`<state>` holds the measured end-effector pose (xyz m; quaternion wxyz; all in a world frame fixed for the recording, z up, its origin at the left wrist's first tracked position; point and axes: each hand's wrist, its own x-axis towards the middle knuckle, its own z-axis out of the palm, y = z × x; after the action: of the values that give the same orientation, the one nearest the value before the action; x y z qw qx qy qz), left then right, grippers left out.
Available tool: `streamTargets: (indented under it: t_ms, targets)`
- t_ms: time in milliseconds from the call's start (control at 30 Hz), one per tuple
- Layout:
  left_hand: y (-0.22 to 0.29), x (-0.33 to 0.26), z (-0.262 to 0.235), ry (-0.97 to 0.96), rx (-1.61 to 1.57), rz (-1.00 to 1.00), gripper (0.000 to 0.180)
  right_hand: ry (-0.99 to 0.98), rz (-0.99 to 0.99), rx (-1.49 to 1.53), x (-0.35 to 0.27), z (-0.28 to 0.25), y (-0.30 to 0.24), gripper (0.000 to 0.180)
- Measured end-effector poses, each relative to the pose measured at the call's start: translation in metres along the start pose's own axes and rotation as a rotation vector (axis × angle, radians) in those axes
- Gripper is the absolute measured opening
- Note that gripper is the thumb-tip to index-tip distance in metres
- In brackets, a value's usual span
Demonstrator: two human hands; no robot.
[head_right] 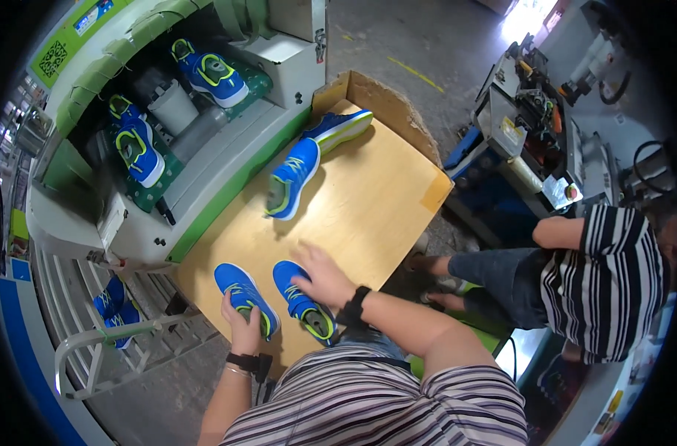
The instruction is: Inspecting sneakers and placing them onto a conveyor belt for heat treatment or drying.
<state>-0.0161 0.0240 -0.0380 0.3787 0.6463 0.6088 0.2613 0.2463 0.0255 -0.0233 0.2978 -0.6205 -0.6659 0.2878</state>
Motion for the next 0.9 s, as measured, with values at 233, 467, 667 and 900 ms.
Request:
streamTargets:
  t_ms: [233,467,667,900]
  targets:
    - [0.000,0.004,0.000,-0.010,0.017,-0.049,0.075,0.542,0.387,0.197,0.137,-0.010,0.045,0.119]
    - [-0.003,0.002,-0.003,-0.003,0.030,-0.044,0.078,0.316,0.367,0.396,0.166,0.040,0.051,0.102]
    - [-0.007,0.002,-0.001,-0.025,0.011,-0.054,0.079,0.358,-0.013,-0.354,0.154,0.019,0.036,0.070]
    - [0.016,0.015,-0.020,-0.047,0.265,-0.105,0.076,-0.049,-0.081,-0.446,0.142,0.012,0.042,0.077]
